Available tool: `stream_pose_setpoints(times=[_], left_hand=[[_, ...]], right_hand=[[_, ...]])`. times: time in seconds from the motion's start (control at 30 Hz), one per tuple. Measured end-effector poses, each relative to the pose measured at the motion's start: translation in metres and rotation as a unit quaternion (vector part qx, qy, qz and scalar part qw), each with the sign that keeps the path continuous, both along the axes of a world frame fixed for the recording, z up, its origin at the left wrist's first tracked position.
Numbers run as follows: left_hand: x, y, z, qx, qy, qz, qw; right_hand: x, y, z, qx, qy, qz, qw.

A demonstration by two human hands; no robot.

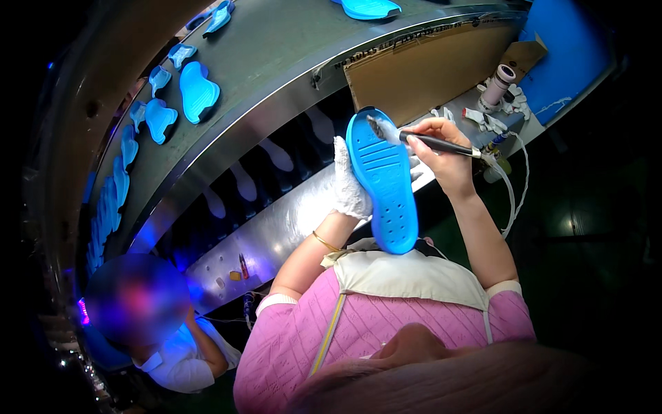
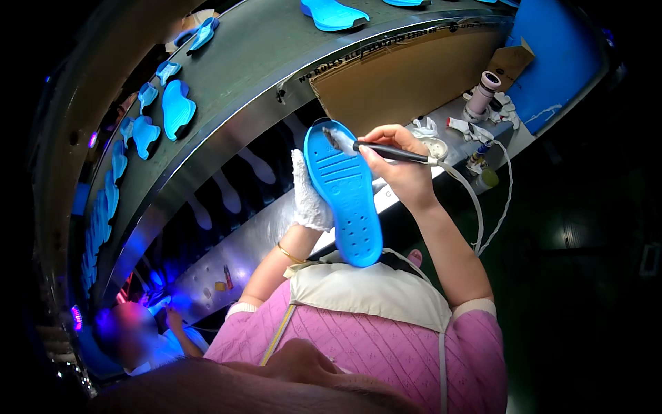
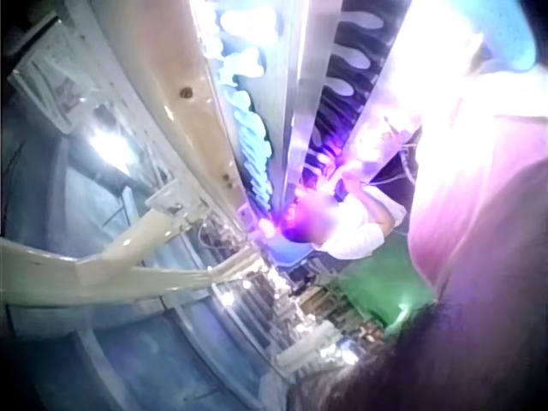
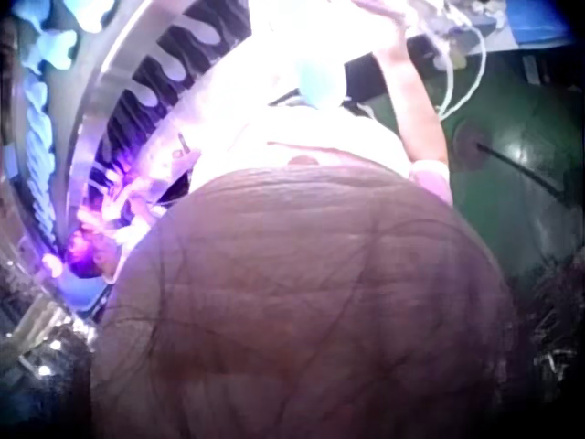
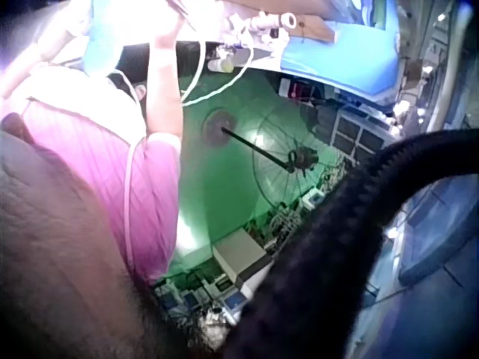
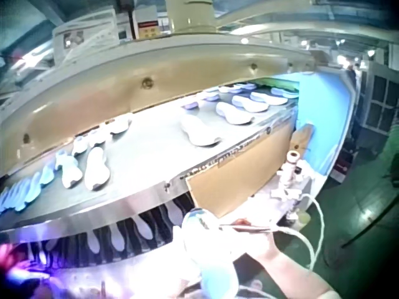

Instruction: The person repeatedly picks up shoe soles from a conveyor belt, applies liquid coating to them using a brush tool, and places the soles back onto the conveyor belt.

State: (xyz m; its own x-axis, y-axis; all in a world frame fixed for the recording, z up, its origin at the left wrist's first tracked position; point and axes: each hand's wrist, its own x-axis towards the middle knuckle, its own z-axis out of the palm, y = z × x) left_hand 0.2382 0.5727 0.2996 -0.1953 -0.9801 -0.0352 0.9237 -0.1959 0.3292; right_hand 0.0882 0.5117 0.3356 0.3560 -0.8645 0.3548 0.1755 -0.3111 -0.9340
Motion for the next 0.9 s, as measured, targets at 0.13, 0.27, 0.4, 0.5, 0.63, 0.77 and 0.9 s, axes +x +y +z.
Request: stream_pose_setpoints(times=[0.13, 0.27, 0.4, 0.5, 0.63, 0.77, 0.9], left_hand=[[-0.015, -0.003, -0.006, 0.020, -0.094, 0.116, 0.989], [0.000, -0.012, -0.036, 0.078, -0.050, 0.163, 0.982], [0.006, -0.002, -0.016, 0.063, -0.134, 0.168, 0.975], [0.019, -0.005, -0.021, 0.080, -0.111, 0.162, 0.977], [0.031, -0.002, -0.014, 0.053, -0.124, 0.170, 0.976], [0.036, -0.001, -0.007, 0.069, -0.100, 0.117, 0.986], [0.049, 0.013, -0.029, -0.080, 0.071, -0.066, 0.992]], right_hand=[[0.014, -0.003, 0.000, -0.142, 0.019, -0.072, 0.987], [0.024, 0.017, 0.002, -0.097, 0.033, 0.036, 0.994], [0.019, 0.017, 0.003, -0.067, 0.042, 0.001, 0.997], [0.024, 0.023, -0.002, -0.204, 0.125, 0.011, 0.971], [0.023, 0.033, -0.008, -0.083, 0.074, 0.068, 0.991], [0.020, 0.040, -0.011, -0.188, 0.119, 0.037, 0.974], [0.006, 0.051, -0.021, 0.019, 0.065, 0.080, 0.995]])
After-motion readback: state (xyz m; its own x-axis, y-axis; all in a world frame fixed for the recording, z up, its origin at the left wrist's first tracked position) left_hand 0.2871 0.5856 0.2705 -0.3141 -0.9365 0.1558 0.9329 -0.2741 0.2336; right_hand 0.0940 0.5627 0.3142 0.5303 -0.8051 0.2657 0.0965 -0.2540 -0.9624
